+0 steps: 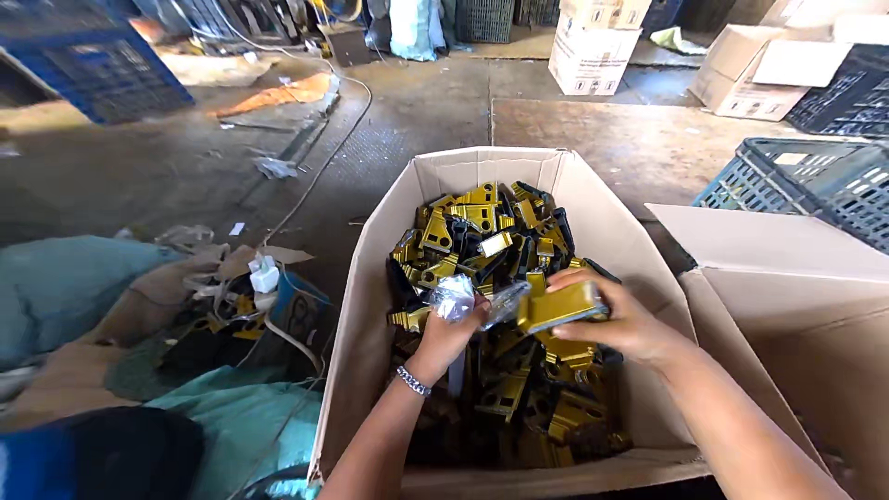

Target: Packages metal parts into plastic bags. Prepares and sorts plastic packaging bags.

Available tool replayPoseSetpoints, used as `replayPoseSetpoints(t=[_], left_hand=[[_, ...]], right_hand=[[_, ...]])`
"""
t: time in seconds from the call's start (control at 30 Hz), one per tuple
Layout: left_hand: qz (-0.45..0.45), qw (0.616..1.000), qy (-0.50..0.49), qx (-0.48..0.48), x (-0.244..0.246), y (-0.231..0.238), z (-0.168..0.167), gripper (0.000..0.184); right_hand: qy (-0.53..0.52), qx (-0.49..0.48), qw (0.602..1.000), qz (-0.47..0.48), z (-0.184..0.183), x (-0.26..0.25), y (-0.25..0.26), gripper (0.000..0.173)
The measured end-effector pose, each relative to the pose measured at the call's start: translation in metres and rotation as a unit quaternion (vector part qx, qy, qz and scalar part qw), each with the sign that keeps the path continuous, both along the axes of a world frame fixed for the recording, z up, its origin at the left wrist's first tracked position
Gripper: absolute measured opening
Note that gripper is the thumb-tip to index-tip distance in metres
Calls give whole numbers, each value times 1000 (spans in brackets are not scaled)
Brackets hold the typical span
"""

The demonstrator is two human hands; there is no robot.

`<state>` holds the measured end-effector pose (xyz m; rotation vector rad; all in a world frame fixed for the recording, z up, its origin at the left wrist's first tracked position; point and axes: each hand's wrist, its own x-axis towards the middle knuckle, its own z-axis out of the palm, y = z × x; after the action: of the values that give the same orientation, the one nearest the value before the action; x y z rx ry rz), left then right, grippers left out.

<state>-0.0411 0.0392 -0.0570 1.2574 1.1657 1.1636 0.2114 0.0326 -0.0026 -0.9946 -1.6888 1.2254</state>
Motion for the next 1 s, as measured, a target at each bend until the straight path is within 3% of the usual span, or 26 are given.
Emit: replayPoseSetpoints(t=[0.07,0.13,0.2,0.23,0.3,0.37,0.4,0.5,0.63,0.7,0.8,0.93,1.0], left_hand=[[-21,1000,-12,-4,4,-3,-1,12],[-15,1000,9,-1,3,-2,-4,13],[1,1000,21,-6,1,1,-8,13],[4,1000,18,-12,0,2,-8,14],[-12,1000,9,-27,1,1,-8,15],[-41,998,-15,-52,5,-1,-7,13],[-42,996,-46,-66,9,-2,-8,9],[-4,984,-140,-112,16,-1,-3,6],[31,970,-184,-158,22,-4,7,6],[38,972,-183,-143,16,2,13,7],[16,976,-155,-153,12,-1,13,9],[50,975,-149,-155,14,2,13,10],[55,975,-149,-154,15,2,15,9]], right_hand=[[-8,-73,997,-27,4,-10,5,52],[111,-152,972,-139,0,-10,10,58],[232,-176,946,-141,-2,-1,13,68],[224,-162,956,-95,-2,1,13,70],[46,-109,992,31,-3,-6,16,68],[-163,-70,979,101,-6,-22,24,64],[-193,-61,976,80,-11,-29,28,62],[-141,-31,989,-25,-32,-41,27,58],[-170,110,979,-15,-56,-48,22,50],[-86,46,995,11,-37,-42,24,55],[9,-141,988,54,-14,-29,23,68],[-29,-123,992,-19,-25,-39,25,63],[-15,-127,992,8,-21,-35,23,62]])
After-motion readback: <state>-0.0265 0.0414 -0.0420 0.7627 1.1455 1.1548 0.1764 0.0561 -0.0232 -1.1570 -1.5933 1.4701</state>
